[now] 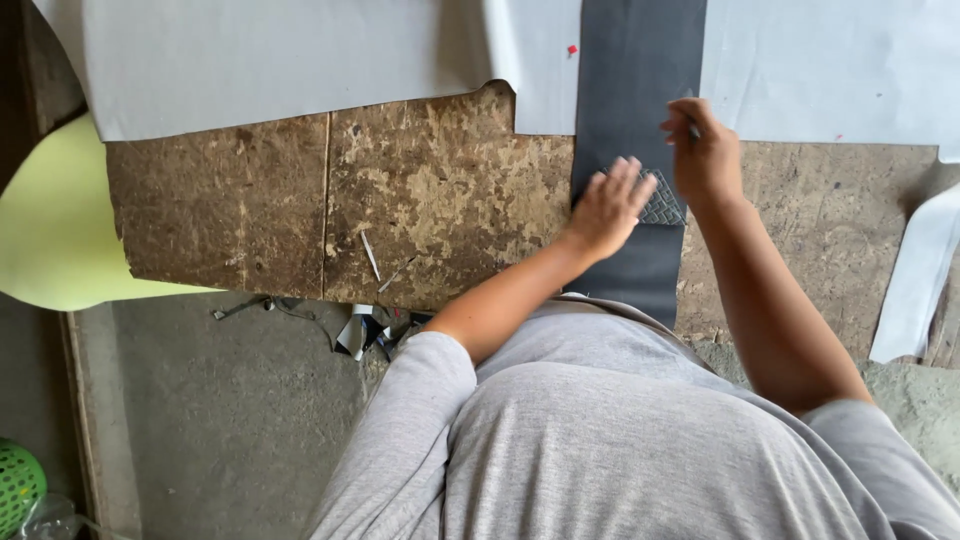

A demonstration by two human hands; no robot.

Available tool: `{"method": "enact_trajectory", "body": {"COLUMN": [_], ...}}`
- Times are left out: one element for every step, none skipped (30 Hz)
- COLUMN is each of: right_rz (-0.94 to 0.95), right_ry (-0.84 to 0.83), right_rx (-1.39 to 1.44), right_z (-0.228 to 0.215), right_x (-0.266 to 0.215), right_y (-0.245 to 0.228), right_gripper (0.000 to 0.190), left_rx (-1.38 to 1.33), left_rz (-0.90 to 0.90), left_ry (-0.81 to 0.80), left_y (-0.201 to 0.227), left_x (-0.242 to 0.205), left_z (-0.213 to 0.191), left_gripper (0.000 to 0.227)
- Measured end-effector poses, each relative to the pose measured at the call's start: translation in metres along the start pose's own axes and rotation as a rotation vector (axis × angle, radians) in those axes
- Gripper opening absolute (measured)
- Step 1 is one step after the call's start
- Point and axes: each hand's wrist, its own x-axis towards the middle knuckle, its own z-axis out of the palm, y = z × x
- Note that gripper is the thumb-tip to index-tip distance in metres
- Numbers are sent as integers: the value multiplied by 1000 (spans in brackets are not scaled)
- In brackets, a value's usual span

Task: The person places a textured template on a black sheet of material and uses a pencil to trace its outline. They repeatedly reposition the template along the sheet to mark multiple shapes.

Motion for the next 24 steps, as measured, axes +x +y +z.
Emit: {"method": "enact_trajectory", "body": {"right_rz": [5,24,43,49,30,12,12,-27,-61,-56,-62,-69,-64,-61,-57,-50,-72,-95,-95,-75,-59,-64,-59,-54], "right_ry": [6,34,57,58,42,27,25,29,34,33,11,-12,-3,-15,-33,-30,-24,-18,-19,-35,-48,-46,-43,-39], "right_rx": [-1,-25,-50,-50,-33,-16,-16,1,20,22,10,-2,-2,-25,-47,-48,-49,-50,-47,-68,-89,-86,-97,-108], "right_z": [-8,-16,-25,-26,-28,-30,-31,-33,-34,-33,-31,-29,-27,-24,-22,-21,-19,-17,-14,-11,-7,-5,-3,-1], "right_x": [-11,-22,-34,-52,-68,-84,-99,-115,-133,-152,-168,-183,-191,-200,-211,-209,-205,-201,-198,-194,-187,-187,-186,-184], "right_y": [3,7,10,17,23,29,23,17,11,11,12,13,16,19,21,20,20,19,19,19,20,22,25,27], "right_gripper": [14,11,9,9,14,27,27,37,47,47,52,57,57,59,62,62,67,72,72,76,81,81,80,78], "left_rx": [-2,-21,-40,-43,-113,-182,-182,-169,-157,-159,-293,-426,-427,-367,-308,-312,-256,-200,-198,-150,-99,-93,-88,-82], "left_rz": [7,-92,-196,-193,-121,-50,-52,112,276,276,254,231,241,164,83,88,18,-51,-52,-39,-24,-24,-16,-7], "left_ry": [-3,-73,-145,-149,-59,31,31,52,68,62,59,56,52,28,3,-2,17,36,34,33,37,40,49,58], "left_y": [-8,-15,-22,-24,-26,-29,-23,-17,-10,-3,0,4,-2,-7,-12,-16,-22,-27,-29,-31,-35,-34,-33,-33], "left_x": [-3,-6,-10,-13,-16,-18,-29,-40,-54,-72,-86,-99,-105,-110,-119,-119,-117,-116,-115,-114,-111,-113,-114,-114], "left_z": [-3,-6,-8,-4,1,5,-4,-13,-22,-36,-50,-64,-67,-71,-75,-74,-73,-73,-70,-68,-66,-62,-58,-54], "left_gripper": [64,88,111,111,123,135,135,123,110,110,77,64,64,66,70,70,74,78,78,76,74,74,71,69]}}
